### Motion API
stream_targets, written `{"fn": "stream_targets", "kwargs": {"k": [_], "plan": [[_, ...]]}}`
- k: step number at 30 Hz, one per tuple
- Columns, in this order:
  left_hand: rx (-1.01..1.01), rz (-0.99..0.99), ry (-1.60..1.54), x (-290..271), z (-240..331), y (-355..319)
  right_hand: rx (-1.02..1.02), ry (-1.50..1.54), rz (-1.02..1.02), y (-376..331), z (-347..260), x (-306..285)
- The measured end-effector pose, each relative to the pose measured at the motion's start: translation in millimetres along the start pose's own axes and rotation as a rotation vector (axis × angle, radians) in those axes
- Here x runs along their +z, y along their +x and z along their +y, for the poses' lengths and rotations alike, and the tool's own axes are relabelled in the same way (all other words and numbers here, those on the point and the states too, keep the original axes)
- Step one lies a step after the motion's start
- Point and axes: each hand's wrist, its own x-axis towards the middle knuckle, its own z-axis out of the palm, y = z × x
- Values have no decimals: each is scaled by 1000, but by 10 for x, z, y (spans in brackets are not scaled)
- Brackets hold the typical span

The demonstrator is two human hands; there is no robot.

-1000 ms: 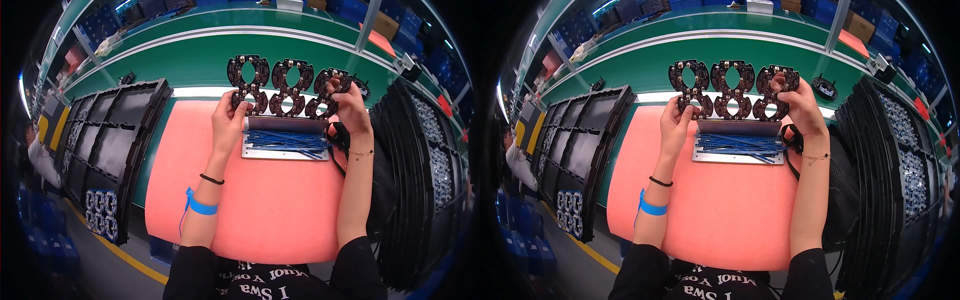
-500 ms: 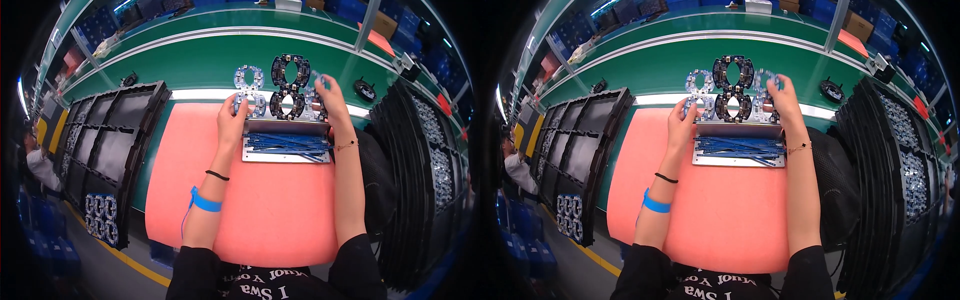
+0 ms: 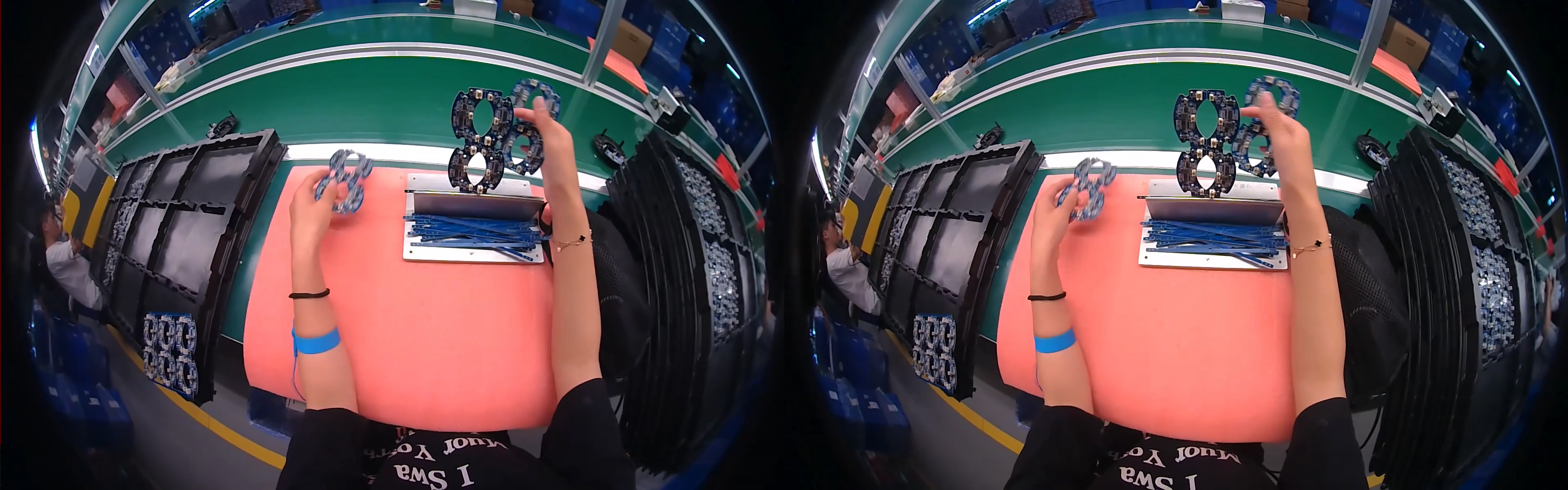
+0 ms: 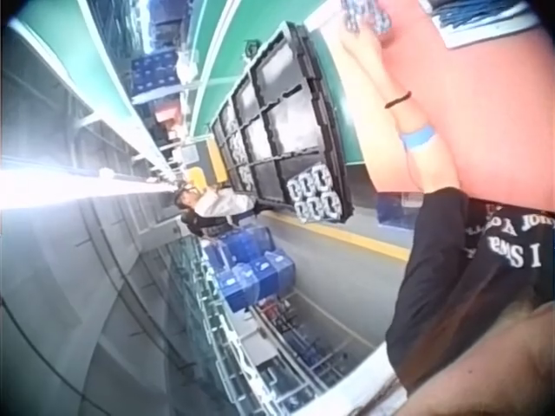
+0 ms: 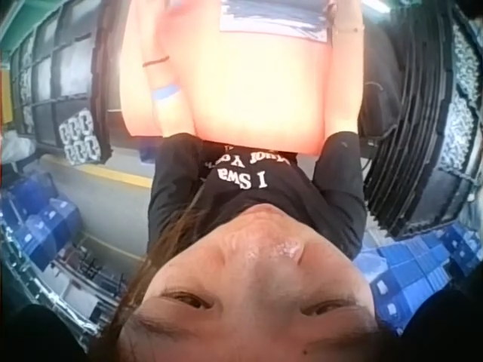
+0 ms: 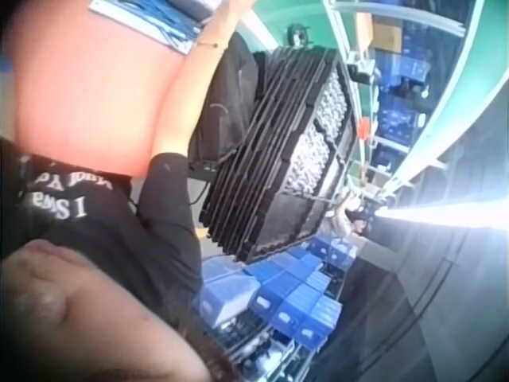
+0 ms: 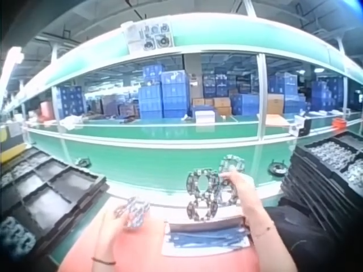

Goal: The person is inspecting and organizing circular circuit board panels on an assembly line.

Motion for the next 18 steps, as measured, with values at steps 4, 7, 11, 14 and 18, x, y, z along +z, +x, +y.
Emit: {"fn": "stream_targets", "kwargs": {"k": [4, 7, 11, 14, 18], "plan": [[-28, -12, 93, -139, -167, -10, -135, -186, -181, -36, -55, 239], [-56, -3, 255, -69, 90, -113, -18, -193, -215, 70, 7, 220], [32, 37, 333, -148, -106, -19, 149, -117, -202, 219, 209, 302], [-94, 50, 135, -231, 25, -84, 237, 4, -137, 378, 403, 272], [-143, 146, 225, -487, -154, -36, 246, 291, -37, 337, 111, 408]]}}
